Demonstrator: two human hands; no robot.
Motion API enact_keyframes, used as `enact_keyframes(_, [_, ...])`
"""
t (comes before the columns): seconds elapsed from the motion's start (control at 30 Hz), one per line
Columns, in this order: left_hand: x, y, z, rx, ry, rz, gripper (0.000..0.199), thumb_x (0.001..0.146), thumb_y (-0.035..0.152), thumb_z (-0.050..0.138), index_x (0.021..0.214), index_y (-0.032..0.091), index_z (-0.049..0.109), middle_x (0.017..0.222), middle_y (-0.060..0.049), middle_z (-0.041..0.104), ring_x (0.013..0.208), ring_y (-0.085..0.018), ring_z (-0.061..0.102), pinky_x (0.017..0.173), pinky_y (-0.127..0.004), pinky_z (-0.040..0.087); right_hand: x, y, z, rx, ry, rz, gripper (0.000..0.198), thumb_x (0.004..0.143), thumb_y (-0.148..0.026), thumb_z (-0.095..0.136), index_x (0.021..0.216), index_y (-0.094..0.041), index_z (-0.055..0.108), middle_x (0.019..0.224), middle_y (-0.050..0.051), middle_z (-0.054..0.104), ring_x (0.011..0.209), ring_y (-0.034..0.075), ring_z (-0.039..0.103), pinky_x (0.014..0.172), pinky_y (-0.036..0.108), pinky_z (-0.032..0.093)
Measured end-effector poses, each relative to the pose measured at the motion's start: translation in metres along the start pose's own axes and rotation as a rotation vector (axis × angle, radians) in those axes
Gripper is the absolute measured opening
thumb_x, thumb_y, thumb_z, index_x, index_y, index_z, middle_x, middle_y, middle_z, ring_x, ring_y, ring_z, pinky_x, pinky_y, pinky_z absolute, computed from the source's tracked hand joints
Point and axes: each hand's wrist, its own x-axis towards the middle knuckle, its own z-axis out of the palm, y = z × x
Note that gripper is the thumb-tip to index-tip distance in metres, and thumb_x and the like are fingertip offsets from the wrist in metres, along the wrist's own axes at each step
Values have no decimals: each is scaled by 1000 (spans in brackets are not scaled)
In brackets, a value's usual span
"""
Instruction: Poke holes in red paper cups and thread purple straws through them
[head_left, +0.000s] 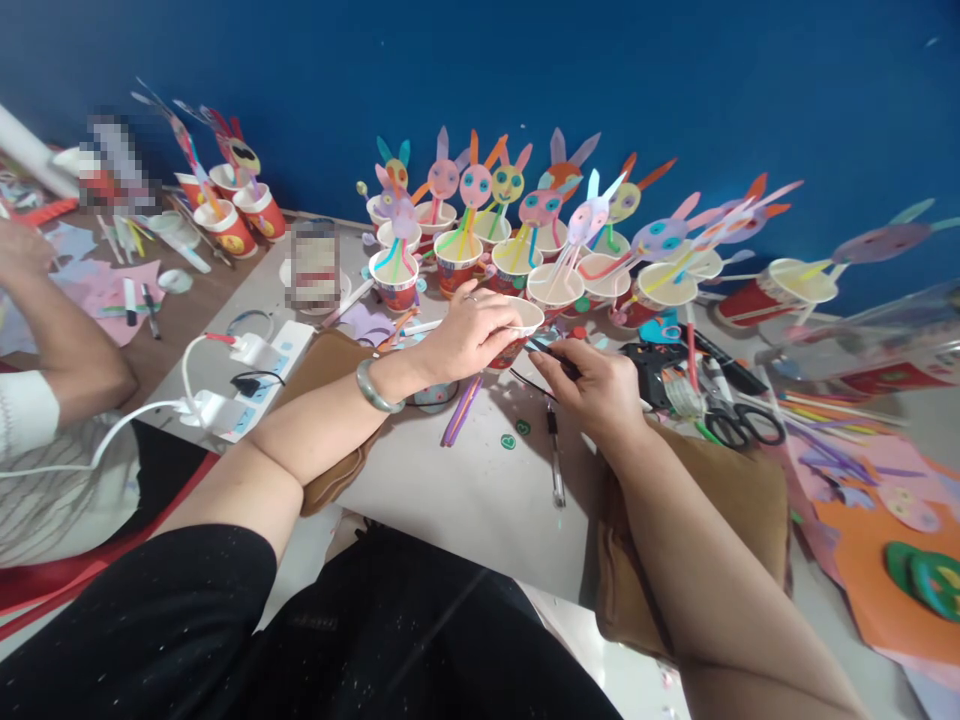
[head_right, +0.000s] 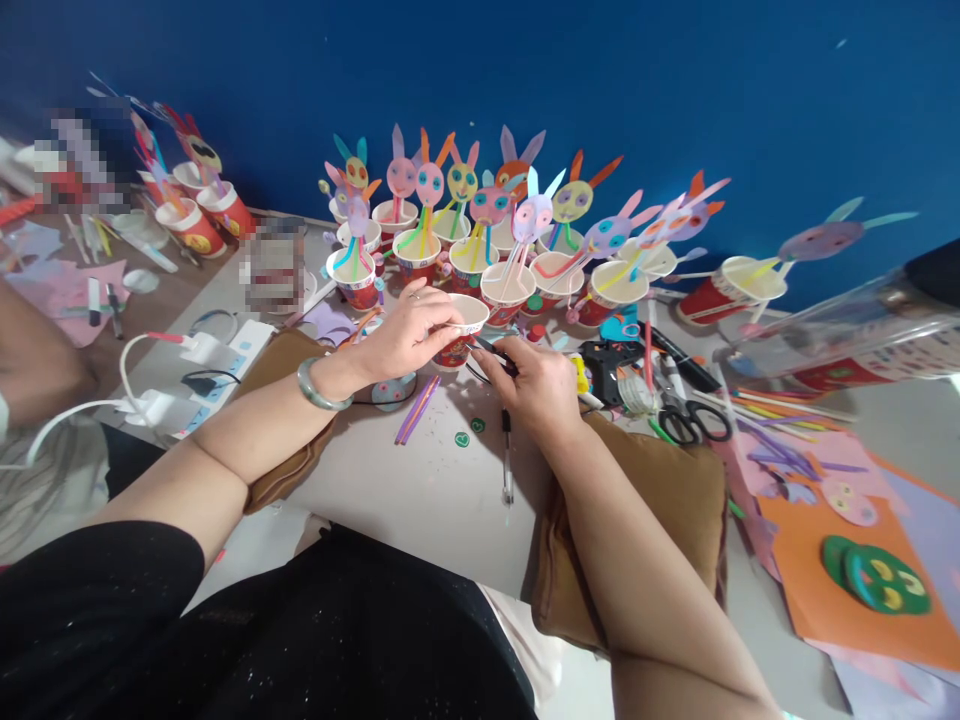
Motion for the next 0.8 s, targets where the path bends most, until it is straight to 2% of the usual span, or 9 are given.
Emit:
enact_keyframes(0.13, [-1,0,3,19,2,11,25,103,30,49,89,21,67,99,-4,69,111,-23,59,127,-52,20,-2,-3,0,-146,3,-30,52,102,-62,49,89,-20,77,73,8,73,63,19,63,58,30,31])
enact_keyframes(0.3, [-1,0,2,16,-47,13,26,103,28,48,92,21,70,101,-5,68,112,-23,59,128,-57,17,0,-2,-2,-102,-63,-24,53,101,-63,50,86,-20,76,68,8,71,59,18,59,58,30,31])
enact_keyframes(0.57, [1,-1,-1,-41,-78,15,24,104,29,50,89,20,66,94,-3,68,103,-20,60,124,-48,24,5,7,-11,112,-182,22,51,98,-64,55,84,-20,77,63,5,67,55,16,56,58,30,36])
enact_keyframes(0.8, [2,-6,1,-69,-45,48,22,103,31,52,87,19,61,90,-3,66,96,-20,60,111,-41,35,6,5,-11,148,-135,37,48,97,-60,58,80,-20,77,64,5,68,56,15,56,59,29,39])
